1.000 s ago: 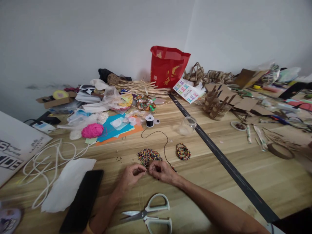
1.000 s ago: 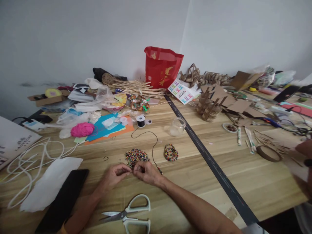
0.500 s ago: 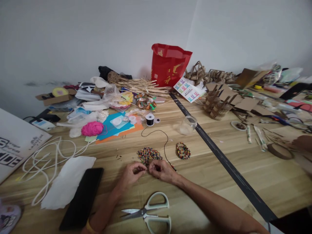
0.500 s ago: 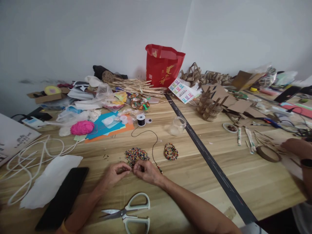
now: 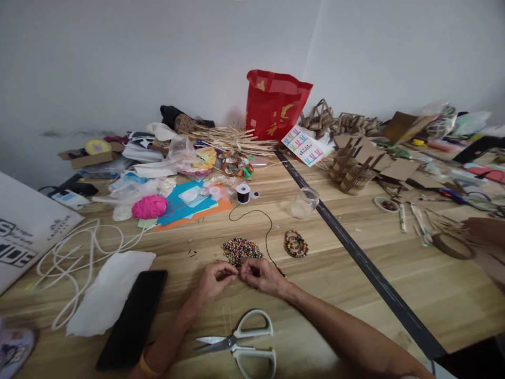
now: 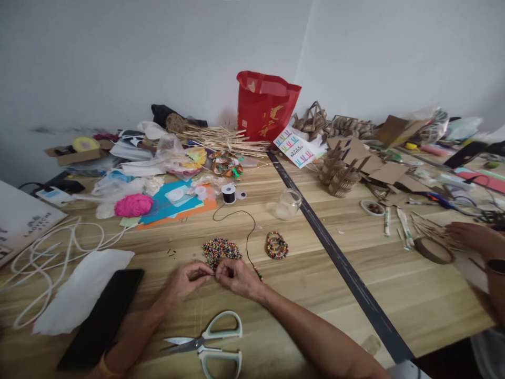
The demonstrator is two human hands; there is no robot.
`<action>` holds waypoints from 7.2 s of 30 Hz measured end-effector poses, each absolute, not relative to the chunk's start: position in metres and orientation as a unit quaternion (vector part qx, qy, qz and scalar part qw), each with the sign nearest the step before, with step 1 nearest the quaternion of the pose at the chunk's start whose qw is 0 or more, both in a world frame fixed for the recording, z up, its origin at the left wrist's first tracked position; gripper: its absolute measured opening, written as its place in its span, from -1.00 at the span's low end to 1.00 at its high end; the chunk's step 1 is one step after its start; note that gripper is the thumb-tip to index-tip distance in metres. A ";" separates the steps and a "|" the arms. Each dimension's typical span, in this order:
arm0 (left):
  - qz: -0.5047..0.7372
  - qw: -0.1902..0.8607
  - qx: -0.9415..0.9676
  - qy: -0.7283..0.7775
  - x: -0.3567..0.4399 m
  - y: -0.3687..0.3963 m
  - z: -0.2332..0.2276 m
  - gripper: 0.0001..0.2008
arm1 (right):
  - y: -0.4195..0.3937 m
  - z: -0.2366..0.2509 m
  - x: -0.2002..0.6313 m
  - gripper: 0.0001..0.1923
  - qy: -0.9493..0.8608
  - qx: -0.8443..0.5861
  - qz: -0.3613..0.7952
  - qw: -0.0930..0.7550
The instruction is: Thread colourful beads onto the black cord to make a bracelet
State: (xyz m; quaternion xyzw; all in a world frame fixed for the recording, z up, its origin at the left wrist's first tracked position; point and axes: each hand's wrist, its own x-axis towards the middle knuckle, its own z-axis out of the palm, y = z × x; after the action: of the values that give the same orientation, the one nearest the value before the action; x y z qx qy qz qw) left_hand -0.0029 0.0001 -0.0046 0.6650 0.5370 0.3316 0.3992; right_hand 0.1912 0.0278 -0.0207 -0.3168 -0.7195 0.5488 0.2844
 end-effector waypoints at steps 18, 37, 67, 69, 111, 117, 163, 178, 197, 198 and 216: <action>0.326 0.398 0.666 0.539 -0.003 0.000 -0.001 -0.90 | 0.028 -0.024 0.191 -0.94 -0.726 -0.310 0.545 0.282; 0.315 0.387 0.682 0.534 -0.002 0.000 -0.002 -0.89 | 0.027 -0.023 0.190 -0.96 -0.719 -0.330 0.544 0.278; 0.323 0.420 0.654 0.540 -0.003 0.001 0.000 -0.92 | 0.028 -0.020 0.191 -0.94 -0.726 -0.317 0.542 0.281; 0.325 0.420 0.653 0.539 -0.003 0.001 -0.001 -0.92 | 0.028 -0.020 0.191 -0.94 -0.727 -0.317 0.540 0.282; 0.334 0.420 0.647 0.541 -0.002 -0.001 0.001 -0.94 | 0.029 -0.023 0.191 -0.92 -0.728 -0.320 0.540 0.278; 0.331 0.420 0.648 0.542 -0.002 0.000 0.001 -0.94 | 0.029 -0.028 0.191 -0.93 -0.734 -0.313 0.534 0.279; 0.331 0.415 0.656 0.535 -0.001 0.000 -0.001 -0.94 | 0.029 -0.026 0.191 -0.94 -0.732 -0.314 0.536 0.280; 0.323 0.409 0.660 0.541 -0.001 0.000 0.002 -0.95 | 0.029 -0.021 0.192 -0.95 -0.730 -0.316 0.538 0.278; 0.336 0.419 0.649 0.538 -0.001 0.000 -0.001 -0.93 | 0.030 -0.025 0.191 -0.94 -0.728 -0.314 0.541 0.280; 0.336 0.418 0.649 0.539 0.000 0.000 -0.001 -0.93 | 0.030 -0.025 0.191 -0.93 -0.728 -0.315 0.541 0.280; 0.326 0.417 0.658 0.535 0.000 0.001 -0.001 -0.94 | 0.029 -0.024 0.191 -0.94 -0.720 -0.316 0.549 0.284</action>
State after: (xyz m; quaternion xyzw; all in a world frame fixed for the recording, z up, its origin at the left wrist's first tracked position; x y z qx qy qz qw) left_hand -0.0002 0.0007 -0.0005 0.6581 0.5352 0.3262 0.4172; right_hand 0.1910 0.0287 -0.0236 -0.3158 -0.7201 0.5489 0.2837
